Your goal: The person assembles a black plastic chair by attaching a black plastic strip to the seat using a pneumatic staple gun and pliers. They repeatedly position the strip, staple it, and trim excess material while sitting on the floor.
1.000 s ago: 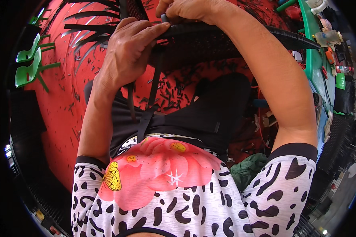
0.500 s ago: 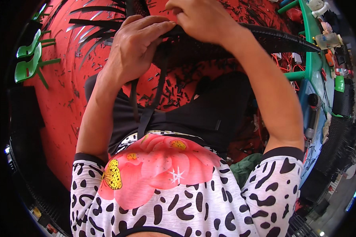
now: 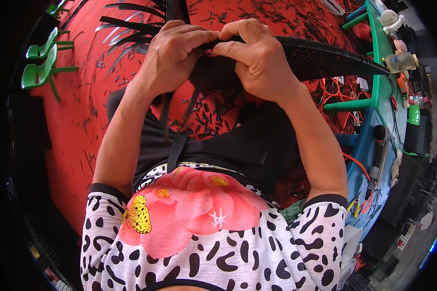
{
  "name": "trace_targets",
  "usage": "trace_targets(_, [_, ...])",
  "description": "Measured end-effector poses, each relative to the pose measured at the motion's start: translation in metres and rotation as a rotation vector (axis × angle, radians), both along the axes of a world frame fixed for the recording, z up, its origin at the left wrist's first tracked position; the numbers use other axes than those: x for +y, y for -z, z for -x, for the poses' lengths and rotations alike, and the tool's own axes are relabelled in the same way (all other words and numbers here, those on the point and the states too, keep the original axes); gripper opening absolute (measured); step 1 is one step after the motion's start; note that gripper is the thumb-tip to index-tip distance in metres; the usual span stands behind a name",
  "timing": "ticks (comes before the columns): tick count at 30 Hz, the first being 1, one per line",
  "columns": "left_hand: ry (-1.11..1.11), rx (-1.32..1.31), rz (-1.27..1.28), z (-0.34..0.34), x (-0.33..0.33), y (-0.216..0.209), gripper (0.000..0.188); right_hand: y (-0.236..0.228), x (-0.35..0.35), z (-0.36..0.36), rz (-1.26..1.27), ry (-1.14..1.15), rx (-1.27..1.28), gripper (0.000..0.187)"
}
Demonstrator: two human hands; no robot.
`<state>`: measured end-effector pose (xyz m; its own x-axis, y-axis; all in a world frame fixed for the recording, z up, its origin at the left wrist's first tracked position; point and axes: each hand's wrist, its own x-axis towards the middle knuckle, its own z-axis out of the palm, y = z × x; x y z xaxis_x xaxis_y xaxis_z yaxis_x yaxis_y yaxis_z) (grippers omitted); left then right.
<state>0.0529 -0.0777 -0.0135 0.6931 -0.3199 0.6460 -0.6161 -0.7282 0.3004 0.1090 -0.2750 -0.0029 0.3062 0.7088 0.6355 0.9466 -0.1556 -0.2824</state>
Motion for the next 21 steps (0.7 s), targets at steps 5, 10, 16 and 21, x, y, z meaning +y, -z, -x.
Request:
trace_targets(5, [-0.013,0.014,0.001,-0.002,0.003,0.000,0.033,-0.006,0.012,0.004,0.046,0.089,-0.002,0.021])
trace_targets(10, [-0.022,0.048,0.014,-0.004,0.001,-0.002,0.035,0.018,0.022,0.006,-0.064,0.243,-0.404,0.018])
trace_targets(16, [-0.020,0.027,0.031,-0.006,0.002,0.002,0.034,0.022,0.017,0.003,-0.258,0.062,-0.320,0.016])
trace_targets(21, [-0.062,0.020,0.065,-0.003,0.001,0.003,0.033,0.010,0.013,-0.007,-0.222,-0.005,-0.245,0.021])
